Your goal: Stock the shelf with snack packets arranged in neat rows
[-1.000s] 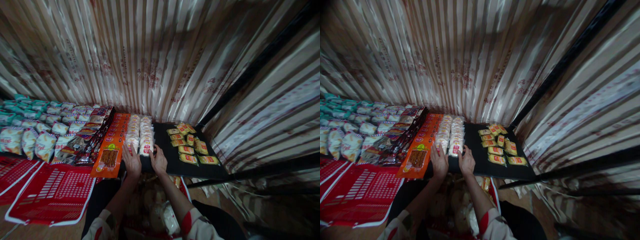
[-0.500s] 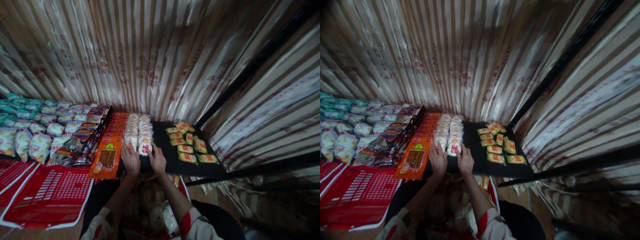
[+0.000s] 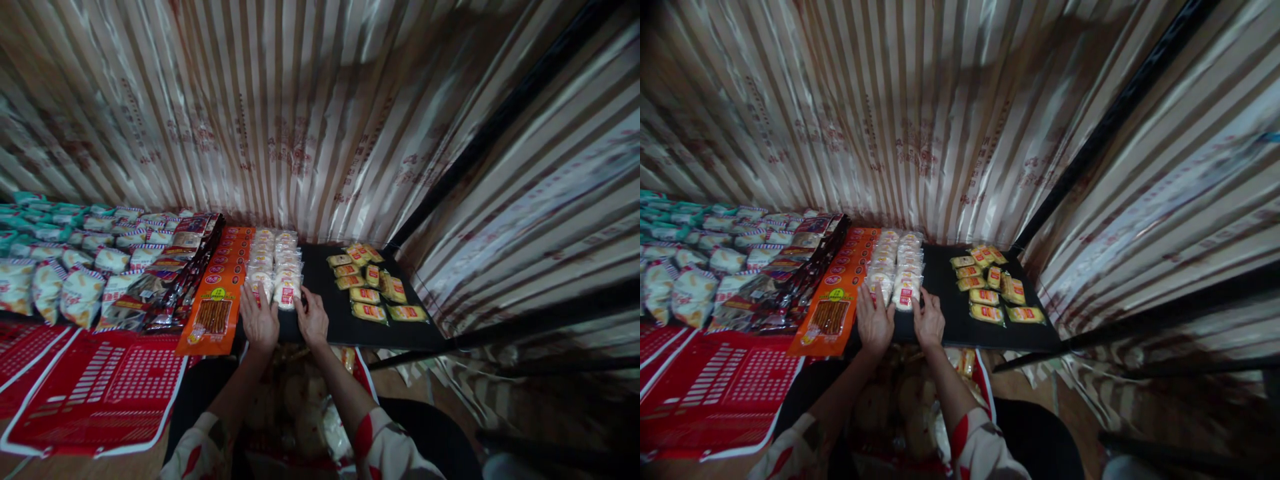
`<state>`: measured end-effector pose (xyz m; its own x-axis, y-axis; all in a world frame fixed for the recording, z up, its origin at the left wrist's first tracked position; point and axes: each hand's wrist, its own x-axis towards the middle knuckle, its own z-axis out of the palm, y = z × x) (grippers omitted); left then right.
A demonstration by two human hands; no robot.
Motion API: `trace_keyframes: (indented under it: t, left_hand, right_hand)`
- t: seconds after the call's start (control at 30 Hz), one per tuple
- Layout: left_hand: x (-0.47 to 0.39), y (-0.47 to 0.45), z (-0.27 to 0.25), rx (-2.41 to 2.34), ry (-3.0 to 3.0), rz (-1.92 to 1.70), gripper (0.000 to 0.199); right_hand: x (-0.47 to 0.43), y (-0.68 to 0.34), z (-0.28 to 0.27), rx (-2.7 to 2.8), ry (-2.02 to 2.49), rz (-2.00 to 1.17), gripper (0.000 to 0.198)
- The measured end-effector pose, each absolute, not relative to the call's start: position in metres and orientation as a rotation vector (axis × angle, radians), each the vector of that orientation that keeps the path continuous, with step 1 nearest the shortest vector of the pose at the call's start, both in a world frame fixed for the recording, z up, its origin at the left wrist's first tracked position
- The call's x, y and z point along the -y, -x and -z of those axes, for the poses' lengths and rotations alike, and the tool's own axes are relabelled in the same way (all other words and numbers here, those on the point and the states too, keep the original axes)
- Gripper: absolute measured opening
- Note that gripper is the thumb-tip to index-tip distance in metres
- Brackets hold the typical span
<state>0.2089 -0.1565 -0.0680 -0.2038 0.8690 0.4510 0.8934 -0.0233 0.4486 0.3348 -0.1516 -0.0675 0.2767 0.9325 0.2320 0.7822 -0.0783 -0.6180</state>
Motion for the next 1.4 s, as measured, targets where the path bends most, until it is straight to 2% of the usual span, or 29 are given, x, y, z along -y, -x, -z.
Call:
trace_keyframes:
  t: [0.27,0.43,0.53,0.63,0.77,0.9,1.1,1.2,1.33,1.4]
  left_hand:
    - [0.207,-0.218,0.068,1.892,2.254,1.198,0.04]
    - [0.267,-0.216,0.096,1.685,2.711,1.044,0.034]
    - [0.292,-0.213,0.115,1.834,2.798,0.811,0.034]
    - [0.307,-0.214,0.126,1.941,2.823,0.648,0.033]
    - [0.321,-0.222,0.13,1.969,2.851,0.592,0.028]
    - [0.327,-0.231,0.126,2.133,2.728,0.587,0.032]
    - [0.326,-0.232,0.115,2.616,2.627,0.999,0.027]
    - [0.319,-0.224,0.113,2.793,2.498,1.093,0.026]
    - [0.304,-0.212,0.112,3.053,2.264,1.227,0.02]
    - [0.297,-0.207,0.11,3.182,2.141,1.324,0.017]
  right_hand:
    - [0.158,-0.337,0.065,1.443,1.712,-0.323,0.039]
    - [0.203,-0.336,0.072,1.521,1.627,-0.442,0.035]
    - [0.244,-0.343,0.083,1.532,1.678,-0.522,0.032]
    - [0.282,-0.358,0.094,1.604,1.722,-0.449,0.029]
    - [0.323,-0.382,0.101,1.608,1.854,-0.335,0.03]
    - [0.352,-0.395,0.107,1.558,1.938,-0.393,0.03]
    - [0.364,-0.387,0.123,1.543,1.915,-0.466,0.03]
    - [0.359,-0.378,0.126,1.605,1.853,-0.516,0.032]
    - [0.351,-0.367,0.122,1.796,1.72,-0.602,0.034]
    - [0.348,-0.363,0.118,1.963,1.573,-0.618,0.043]
